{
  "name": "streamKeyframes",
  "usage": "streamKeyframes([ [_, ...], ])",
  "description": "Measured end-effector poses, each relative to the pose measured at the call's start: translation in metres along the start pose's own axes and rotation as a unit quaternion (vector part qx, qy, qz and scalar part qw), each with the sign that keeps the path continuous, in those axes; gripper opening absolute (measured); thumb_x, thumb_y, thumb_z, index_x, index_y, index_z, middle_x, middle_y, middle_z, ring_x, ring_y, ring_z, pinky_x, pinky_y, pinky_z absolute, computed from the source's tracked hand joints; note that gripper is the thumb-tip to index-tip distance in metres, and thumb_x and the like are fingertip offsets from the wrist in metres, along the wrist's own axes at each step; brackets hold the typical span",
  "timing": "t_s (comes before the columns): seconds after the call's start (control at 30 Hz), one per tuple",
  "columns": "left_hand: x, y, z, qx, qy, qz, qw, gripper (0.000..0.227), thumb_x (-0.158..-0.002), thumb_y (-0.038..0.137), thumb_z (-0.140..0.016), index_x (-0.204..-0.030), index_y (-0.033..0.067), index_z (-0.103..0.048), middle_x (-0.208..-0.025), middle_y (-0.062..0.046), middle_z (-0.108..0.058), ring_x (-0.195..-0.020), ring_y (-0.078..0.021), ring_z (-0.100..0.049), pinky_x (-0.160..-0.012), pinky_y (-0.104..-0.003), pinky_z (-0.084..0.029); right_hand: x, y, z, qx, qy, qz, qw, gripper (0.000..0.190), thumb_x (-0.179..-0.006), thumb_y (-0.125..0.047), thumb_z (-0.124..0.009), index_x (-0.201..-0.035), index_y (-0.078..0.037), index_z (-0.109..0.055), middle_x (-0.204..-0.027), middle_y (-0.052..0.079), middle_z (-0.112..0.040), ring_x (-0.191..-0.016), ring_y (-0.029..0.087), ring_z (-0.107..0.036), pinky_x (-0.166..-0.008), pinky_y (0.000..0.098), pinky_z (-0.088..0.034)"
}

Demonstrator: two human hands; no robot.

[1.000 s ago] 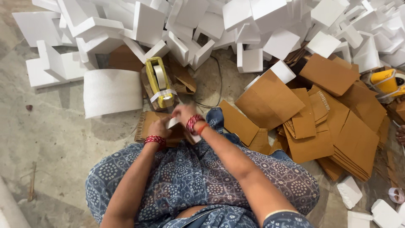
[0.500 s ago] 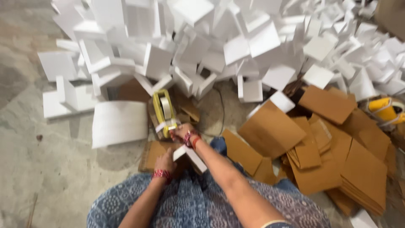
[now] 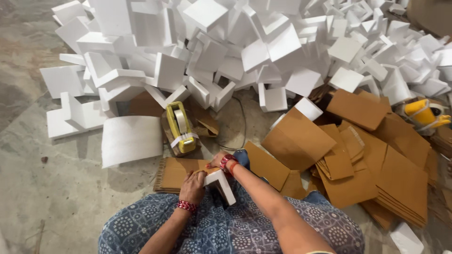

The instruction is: The person sits on the floor and repeatedly assembles small white boxes using a handheld tape dispenser. They pick up a white box, apply tape to seal the edges, and place the finished box aside. The process is repeated continuously with a large pile of unassembled boxes nearby.

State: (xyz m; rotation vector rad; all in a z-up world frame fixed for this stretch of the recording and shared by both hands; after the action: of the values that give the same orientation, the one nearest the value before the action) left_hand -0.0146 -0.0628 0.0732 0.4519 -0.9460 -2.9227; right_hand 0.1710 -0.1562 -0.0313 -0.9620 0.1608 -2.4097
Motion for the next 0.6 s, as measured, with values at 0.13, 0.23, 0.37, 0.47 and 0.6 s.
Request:
streamKeyframes([
  [0.13,0.006,0.035,0.011,-0.039,0.013,-0.124,0.991,0.028,-0.086,0.004,-0.054,-0.114,0.005,-0.059,-0.12,-0.015,-0.069,-0.118,-0.0294,-0.065,-0.112,-0.049,-0.04,0.042,0.044,-0.006,-0.289,0.097,-0.042,0.952,0.043,-0.066,-0.045,-0.091,-0.086,-0.009,-0.083,-0.087,0.01,-0.082,-0.078,0.018,-0.075,-0.073,0.0324,-0.058],
  [0.23,0.015,0.054,0.015,-0.047,0.002,-0.165,0.985,0.031,-0.086,0.006,-0.054,-0.116,0.0038,-0.06,-0.125,-0.016,-0.067,-0.122,-0.0296,-0.062,-0.114,-0.05,-0.039,0.073,0.059,-0.015,-0.296,0.196,-0.019,0.935,0.049,-0.064,-0.045,-0.092,-0.096,-0.011,-0.08,-0.089,0.008,-0.075,-0.08,0.017,-0.072,-0.074,0.0315,-0.057],
  [0.37,0.016,0.071,0.017,-0.092,0.007,-0.209,0.973,0.03,-0.09,0.007,-0.055,-0.12,0.0044,-0.06,-0.129,-0.015,-0.066,-0.127,-0.0297,-0.06,-0.117,-0.05,-0.038,0.087,0.063,-0.008,-0.271,0.345,0.013,0.899,0.063,-0.057,-0.047,-0.096,-0.098,-0.008,-0.069,-0.09,0.009,-0.068,-0.085,0.024,-0.066,-0.076,0.0372,-0.056],
  [0.47,0.021,0.08,0.017,-0.121,0.014,-0.254,0.959,0.042,-0.084,0.006,-0.055,-0.125,0.0081,-0.062,-0.134,-0.014,-0.065,-0.13,-0.0282,-0.058,-0.117,-0.051,-0.038,0.092,0.07,-0.015,-0.243,0.396,0.059,0.884,0.059,-0.07,-0.049,-0.092,-0.101,-0.005,-0.066,-0.092,0.014,-0.065,-0.083,0.03,-0.064,-0.073,0.0415,-0.054],
  [0.6,0.031,0.089,0.025,-0.116,-0.029,-0.253,0.96,0.034,-0.089,0.01,-0.058,-0.123,0.0061,-0.062,-0.133,-0.011,-0.062,-0.128,-0.0271,-0.057,-0.115,-0.049,-0.04,0.071,0.104,-0.009,-0.201,0.41,-0.015,0.89,0.055,-0.059,-0.051,-0.092,-0.09,-0.009,-0.072,-0.083,0.01,-0.072,-0.08,0.027,-0.07,-0.074,0.0398,-0.057],
])
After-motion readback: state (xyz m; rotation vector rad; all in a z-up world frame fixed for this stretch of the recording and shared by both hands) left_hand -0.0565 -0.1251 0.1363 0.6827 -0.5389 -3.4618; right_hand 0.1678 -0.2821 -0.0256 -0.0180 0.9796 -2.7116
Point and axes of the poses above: each hand's wrist, its own x-axis away from the middle knuckle, its own z-axis out of the back of the hand, y = z × x, the point moved 5 cm from there along -x, towards the middle knuckle
